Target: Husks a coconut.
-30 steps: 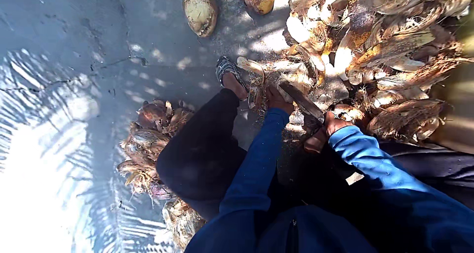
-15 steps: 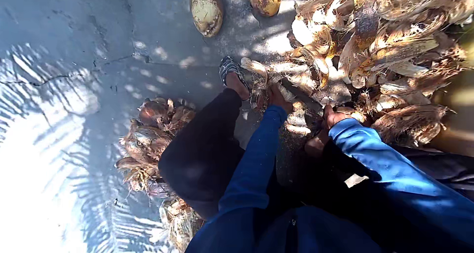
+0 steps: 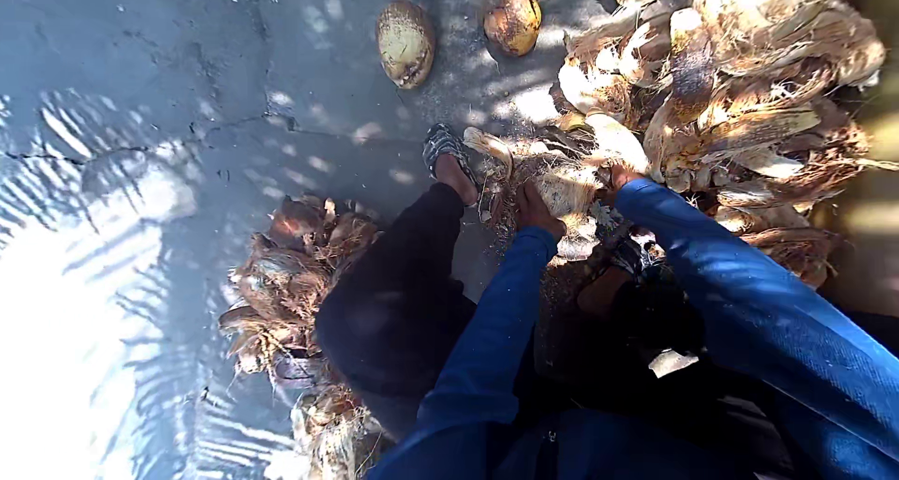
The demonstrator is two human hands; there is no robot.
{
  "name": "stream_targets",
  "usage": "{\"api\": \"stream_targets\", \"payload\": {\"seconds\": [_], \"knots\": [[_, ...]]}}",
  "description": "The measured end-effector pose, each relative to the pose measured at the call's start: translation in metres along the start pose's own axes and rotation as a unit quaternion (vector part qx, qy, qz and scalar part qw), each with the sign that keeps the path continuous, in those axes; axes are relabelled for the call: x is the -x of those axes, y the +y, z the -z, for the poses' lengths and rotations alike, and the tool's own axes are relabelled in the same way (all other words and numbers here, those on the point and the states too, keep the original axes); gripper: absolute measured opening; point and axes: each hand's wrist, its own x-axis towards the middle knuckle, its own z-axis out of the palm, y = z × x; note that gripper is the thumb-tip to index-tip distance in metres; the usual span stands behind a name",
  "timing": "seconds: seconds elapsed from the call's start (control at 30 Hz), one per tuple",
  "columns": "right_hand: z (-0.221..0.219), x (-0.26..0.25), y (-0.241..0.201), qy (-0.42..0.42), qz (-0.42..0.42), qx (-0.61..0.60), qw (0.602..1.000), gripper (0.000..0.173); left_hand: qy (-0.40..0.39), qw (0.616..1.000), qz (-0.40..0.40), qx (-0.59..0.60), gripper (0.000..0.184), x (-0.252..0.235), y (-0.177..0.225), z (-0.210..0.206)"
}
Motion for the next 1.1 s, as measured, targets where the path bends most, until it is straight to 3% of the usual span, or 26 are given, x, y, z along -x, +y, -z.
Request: {"api": "stream_targets", "payload": {"seconds": [0.07,0.13,0.17,0.2,0.23,0.27,0.3,0.33,0.4,0.5,0.57,0.63,0.73,0.87,0.97,1.1], "knots": [[-0.005,-0.001,0.031,-0.017,0.041,-0.098,0.994,0.053,-0.012,1.000,0.005,-0.028,0.131,0.005,0.003,0.001],[-0.030,0.006,0.080,-0.029,0.071,-0.229,0.970,0.037,-0.001,0.998,-0.046,-0.035,0.129,0.014,-0.005,-0.008],[-0.040,0.006,0.104,-0.027,0.089,-0.350,0.932,0.027,0.009,0.997,-0.078,-0.026,0.122,0.018,-0.007,-0.011],[-0.043,0.008,0.123,-0.051,0.100,-0.484,0.868,0.019,0.020,0.994,-0.107,0.000,0.109,0.023,-0.010,-0.015],[-0.034,0.028,0.120,-0.063,0.046,-0.536,0.841,0.017,0.036,0.990,-0.131,0.033,0.095,0.029,-0.012,-0.020],[-0.024,0.054,0.108,-0.034,-0.012,-0.511,0.859,0.013,0.055,0.986,-0.146,0.063,0.087,0.033,-0.016,-0.025],[-0.016,0.080,0.092,0.013,-0.043,-0.432,0.901,0.011,0.064,0.984,-0.144,0.084,0.088,0.035,-0.019,-0.029],[-0.009,0.101,0.080,0.042,-0.040,-0.332,0.942,0.020,0.069,0.984,-0.131,0.098,0.098,0.034,-0.020,-0.031],[0.000,0.139,0.056,0.038,-0.006,-0.162,0.986,0.036,0.069,0.988,-0.092,0.103,0.122,0.025,-0.022,-0.029],[-0.005,0.185,0.032,-0.018,0.010,0.058,0.998,0.052,0.004,0.995,-0.009,0.098,0.136,0.033,-0.009,-0.011],[-0.006,0.211,0.010,-0.072,-0.034,0.139,0.987,0.062,-0.047,0.994,0.037,0.089,0.129,0.056,0.019,0.017],[-0.014,0.223,0.002,-0.089,-0.063,0.162,0.981,0.065,-0.064,0.994,0.038,0.076,0.120,0.054,0.024,0.018],[-0.022,0.216,0.000,-0.089,-0.086,0.166,0.978,0.062,-0.019,0.997,-0.008,0.079,0.124,0.020,-0.007,-0.020],[-0.020,0.161,-0.011,-0.083,-0.127,0.099,0.983,0.057,-0.023,0.999,0.014,0.041,0.138,0.017,-0.006,-0.026],[-0.016,0.124,-0.019,-0.055,-0.083,0.080,0.992,0.059,-0.034,0.998,0.035,0.046,0.139,0.017,-0.001,-0.020],[-0.005,0.160,-0.018,-0.110,-0.086,0.158,0.977,0.064,-0.048,0.995,0.054,0.066,0.136,0.011,0.004,-0.006]]}}
